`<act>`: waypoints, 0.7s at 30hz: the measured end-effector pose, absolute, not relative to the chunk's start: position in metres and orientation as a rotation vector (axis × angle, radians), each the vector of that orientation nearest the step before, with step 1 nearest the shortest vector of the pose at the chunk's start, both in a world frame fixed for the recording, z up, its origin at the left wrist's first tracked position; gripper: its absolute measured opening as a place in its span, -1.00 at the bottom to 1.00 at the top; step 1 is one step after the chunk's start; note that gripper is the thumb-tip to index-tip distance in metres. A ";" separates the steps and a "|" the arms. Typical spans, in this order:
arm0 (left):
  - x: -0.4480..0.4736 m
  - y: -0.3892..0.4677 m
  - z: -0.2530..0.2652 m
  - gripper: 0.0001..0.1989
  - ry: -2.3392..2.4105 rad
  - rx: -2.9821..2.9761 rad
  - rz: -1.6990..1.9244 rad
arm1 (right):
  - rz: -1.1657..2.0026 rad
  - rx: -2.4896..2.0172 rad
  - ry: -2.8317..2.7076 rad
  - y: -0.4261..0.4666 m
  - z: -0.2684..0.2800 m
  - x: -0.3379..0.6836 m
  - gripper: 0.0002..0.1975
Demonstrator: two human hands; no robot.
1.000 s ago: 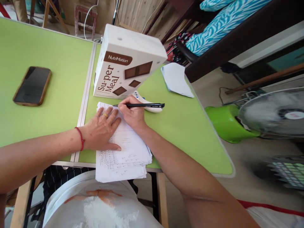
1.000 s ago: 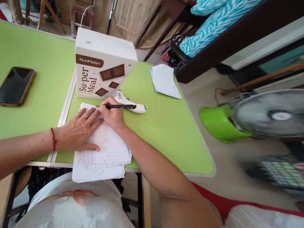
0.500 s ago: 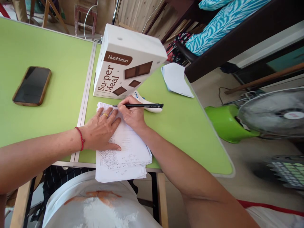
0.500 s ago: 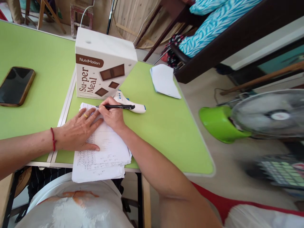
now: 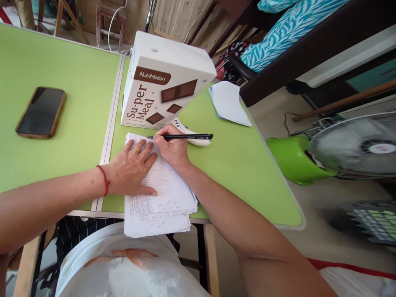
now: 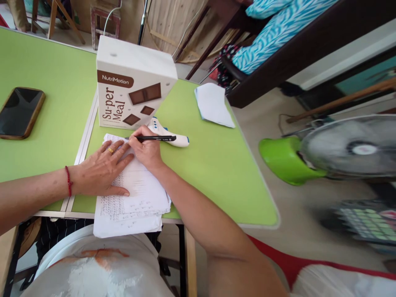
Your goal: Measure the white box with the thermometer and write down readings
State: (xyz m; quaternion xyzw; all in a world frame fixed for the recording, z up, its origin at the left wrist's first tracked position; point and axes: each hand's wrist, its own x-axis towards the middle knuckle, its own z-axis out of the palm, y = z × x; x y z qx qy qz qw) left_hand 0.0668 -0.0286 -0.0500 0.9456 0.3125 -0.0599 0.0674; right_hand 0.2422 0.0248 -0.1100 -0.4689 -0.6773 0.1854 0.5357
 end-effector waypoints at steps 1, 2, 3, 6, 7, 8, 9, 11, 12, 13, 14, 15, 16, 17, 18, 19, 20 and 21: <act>0.067 -0.029 -0.050 0.02 0.941 2.850 -0.178 | 0.446 -1.116 -1.613 0.025 -0.110 0.242 -0.88; 0.067 -0.029 -0.050 0.01 0.942 2.848 -0.179 | 0.450 -1.114 -1.613 0.025 -0.110 0.242 -0.88; 0.066 -0.029 -0.050 0.01 0.942 2.846 -0.184 | 0.455 -1.114 -1.612 0.025 -0.110 0.242 -0.88; 0.066 -0.029 -0.049 0.02 0.950 2.837 -0.203 | 0.477 -1.145 -1.618 0.025 -0.109 0.243 -0.88; 0.066 -0.029 -0.049 0.02 0.951 2.832 -0.202 | 0.484 -1.160 -1.621 0.025 -0.109 0.243 -0.87; 0.067 -0.029 -0.048 0.02 0.950 2.827 -0.196 | 0.488 -1.172 -1.624 0.025 -0.109 0.244 -0.87; 0.067 -0.028 -0.048 0.01 0.948 2.822 -0.186 | 0.490 -1.176 -1.625 0.025 -0.109 0.244 -0.86; 0.067 -0.028 -0.048 0.00 0.946 2.818 -0.176 | 0.493 -1.161 -1.622 0.025 -0.110 0.244 -0.86; 0.067 -0.028 -0.048 0.00 0.946 2.820 -0.180 | 0.494 -1.148 -1.619 0.025 -0.110 0.244 -0.87; 0.067 -0.028 -0.048 0.00 0.947 2.825 -0.188 | 0.494 -1.136 -1.614 0.025 -0.110 0.244 -0.87; 0.067 -0.028 -0.048 0.00 0.949 2.830 -0.196 | 0.491 -1.128 -1.609 0.025 -0.110 0.244 -0.88; 0.067 -0.028 -0.048 0.00 0.950 2.836 -0.201 | 0.485 -1.129 -1.606 0.025 -0.110 0.244 -0.87; 0.067 -0.028 -0.048 0.00 0.950 2.841 -0.201 | 0.475 -1.139 -1.607 0.025 -0.110 0.244 -0.87; 0.067 -0.028 -0.048 0.00 0.949 2.845 -0.199 | 0.464 -1.155 -1.612 0.025 -0.110 0.244 -0.86; 0.067 -0.028 -0.049 0.01 0.950 2.847 -0.195 | 0.454 -1.172 -1.620 0.025 -0.110 0.244 -0.85; 0.067 -0.028 -0.049 0.01 0.950 2.848 -0.193 | 0.448 -1.187 -1.630 0.025 -0.110 0.244 -0.84; 0.067 -0.028 -0.049 0.02 0.949 2.849 -0.193 | 0.446 -1.195 -1.636 0.024 -0.110 0.244 -0.84; 0.067 -0.028 -0.050 0.02 0.950 2.849 -0.195 | 0.447 -1.192 -1.636 0.024 -0.110 0.244 -0.84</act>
